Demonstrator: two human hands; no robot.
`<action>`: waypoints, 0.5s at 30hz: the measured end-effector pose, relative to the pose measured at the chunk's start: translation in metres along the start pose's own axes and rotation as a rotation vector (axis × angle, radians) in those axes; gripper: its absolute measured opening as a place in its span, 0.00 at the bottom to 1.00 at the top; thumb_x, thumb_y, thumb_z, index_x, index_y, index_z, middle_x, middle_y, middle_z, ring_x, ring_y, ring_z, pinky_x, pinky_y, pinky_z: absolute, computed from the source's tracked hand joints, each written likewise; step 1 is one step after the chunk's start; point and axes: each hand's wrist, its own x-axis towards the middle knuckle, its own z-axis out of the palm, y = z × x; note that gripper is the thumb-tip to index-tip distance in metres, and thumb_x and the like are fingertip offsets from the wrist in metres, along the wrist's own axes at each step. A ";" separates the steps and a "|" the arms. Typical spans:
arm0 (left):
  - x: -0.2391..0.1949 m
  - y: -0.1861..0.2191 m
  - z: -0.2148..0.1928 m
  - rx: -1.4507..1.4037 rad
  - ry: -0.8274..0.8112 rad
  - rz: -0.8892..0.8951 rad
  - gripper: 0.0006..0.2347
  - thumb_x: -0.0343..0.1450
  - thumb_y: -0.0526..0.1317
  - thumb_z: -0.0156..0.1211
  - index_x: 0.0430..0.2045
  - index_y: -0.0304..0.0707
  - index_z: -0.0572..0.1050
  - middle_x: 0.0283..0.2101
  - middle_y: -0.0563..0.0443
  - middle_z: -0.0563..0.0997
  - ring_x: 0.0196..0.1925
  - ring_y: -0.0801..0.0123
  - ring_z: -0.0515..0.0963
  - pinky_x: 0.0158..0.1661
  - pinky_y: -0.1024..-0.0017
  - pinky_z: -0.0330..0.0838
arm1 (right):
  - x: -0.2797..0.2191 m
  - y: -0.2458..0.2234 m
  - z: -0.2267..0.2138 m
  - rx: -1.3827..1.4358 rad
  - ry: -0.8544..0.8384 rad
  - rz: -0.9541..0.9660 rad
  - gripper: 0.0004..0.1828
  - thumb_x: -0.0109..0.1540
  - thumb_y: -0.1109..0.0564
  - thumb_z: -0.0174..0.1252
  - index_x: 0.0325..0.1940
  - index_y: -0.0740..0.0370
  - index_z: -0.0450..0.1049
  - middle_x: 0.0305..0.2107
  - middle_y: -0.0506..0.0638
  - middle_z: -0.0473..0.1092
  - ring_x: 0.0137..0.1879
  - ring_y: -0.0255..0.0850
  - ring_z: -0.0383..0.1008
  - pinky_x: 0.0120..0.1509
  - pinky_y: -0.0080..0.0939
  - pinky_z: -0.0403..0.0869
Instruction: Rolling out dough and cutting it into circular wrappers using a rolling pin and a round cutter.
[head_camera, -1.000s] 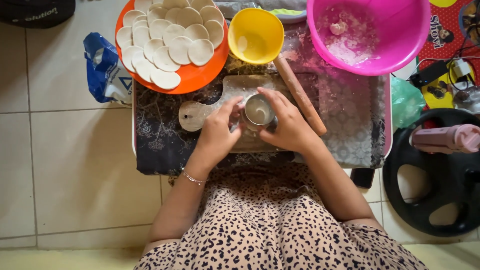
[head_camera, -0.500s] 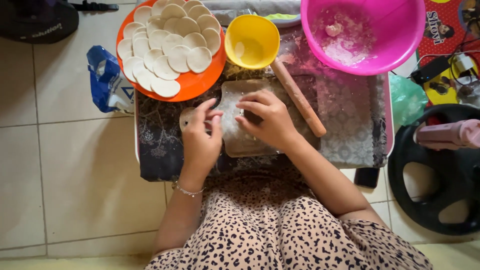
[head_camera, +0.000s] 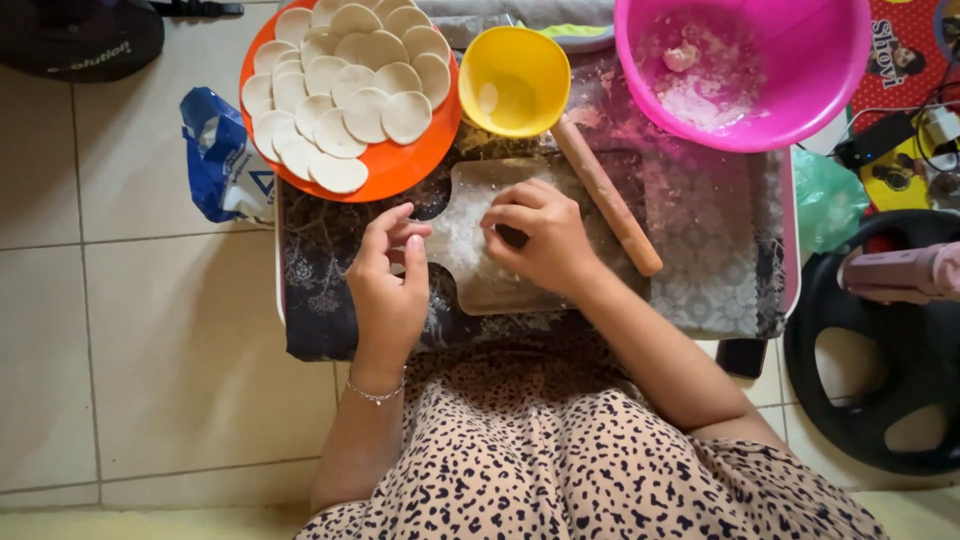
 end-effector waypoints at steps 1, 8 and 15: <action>0.000 0.003 0.000 0.000 -0.002 -0.003 0.12 0.74 0.32 0.53 0.52 0.35 0.74 0.38 0.49 0.85 0.40 0.62 0.83 0.36 0.72 0.79 | -0.001 -0.002 0.002 0.001 -0.002 0.003 0.04 0.55 0.57 0.69 0.33 0.53 0.80 0.32 0.46 0.75 0.38 0.47 0.77 0.45 0.46 0.77; 0.002 0.012 -0.004 -0.033 0.003 0.007 0.11 0.74 0.31 0.52 0.51 0.33 0.74 0.37 0.45 0.85 0.39 0.57 0.84 0.36 0.68 0.78 | 0.008 0.001 -0.009 0.011 -0.049 -0.069 0.04 0.54 0.57 0.67 0.31 0.55 0.79 0.30 0.50 0.74 0.36 0.51 0.76 0.42 0.48 0.77; 0.001 0.009 -0.006 -0.028 0.015 -0.005 0.12 0.74 0.30 0.53 0.51 0.34 0.74 0.37 0.45 0.85 0.38 0.57 0.83 0.36 0.68 0.79 | 0.004 -0.005 -0.005 -0.108 0.036 -0.045 0.05 0.54 0.60 0.67 0.34 0.55 0.80 0.32 0.50 0.74 0.38 0.50 0.77 0.44 0.47 0.77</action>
